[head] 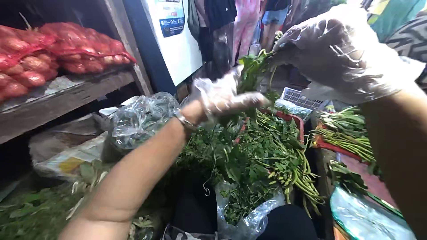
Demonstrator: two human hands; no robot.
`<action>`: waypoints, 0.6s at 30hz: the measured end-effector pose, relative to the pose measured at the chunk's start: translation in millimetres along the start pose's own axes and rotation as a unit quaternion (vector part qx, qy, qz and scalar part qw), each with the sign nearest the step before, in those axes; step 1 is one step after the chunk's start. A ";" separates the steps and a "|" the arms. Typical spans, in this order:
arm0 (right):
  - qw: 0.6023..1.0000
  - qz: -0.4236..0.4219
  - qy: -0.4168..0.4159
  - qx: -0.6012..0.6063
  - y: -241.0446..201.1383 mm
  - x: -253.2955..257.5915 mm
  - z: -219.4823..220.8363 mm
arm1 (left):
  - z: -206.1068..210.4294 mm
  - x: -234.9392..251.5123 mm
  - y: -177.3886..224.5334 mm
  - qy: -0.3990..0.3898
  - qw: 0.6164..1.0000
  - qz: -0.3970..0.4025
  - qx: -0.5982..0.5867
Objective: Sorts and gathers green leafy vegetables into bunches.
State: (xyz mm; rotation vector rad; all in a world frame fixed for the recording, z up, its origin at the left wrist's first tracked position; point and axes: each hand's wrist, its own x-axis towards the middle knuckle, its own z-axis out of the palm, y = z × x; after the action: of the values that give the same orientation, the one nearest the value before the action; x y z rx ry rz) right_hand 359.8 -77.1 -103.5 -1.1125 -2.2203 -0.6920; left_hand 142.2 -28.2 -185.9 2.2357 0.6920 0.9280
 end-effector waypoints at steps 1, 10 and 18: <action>1.000 0.010 0.026 0.013 -3.0 -0.1 4.4 | 12.3 -1.3 -0.2 -0.012 1.000 -0.012 0.008; 0.983 0.144 -0.099 0.063 2.4 -38.1 19.6 | 6.1 36.5 -7.2 0.057 0.995 0.084 0.004; 0.947 0.222 -0.122 0.197 -6.6 -24.6 16.2 | 12.4 26.6 -22.1 0.098 0.989 0.085 -0.075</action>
State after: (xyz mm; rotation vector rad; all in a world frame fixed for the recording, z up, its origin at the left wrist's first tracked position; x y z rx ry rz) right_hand 362.7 -83.3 -133.0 -1.4670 -2.0593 0.0817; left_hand 162.9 0.0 -196.9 2.1119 0.5029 1.2541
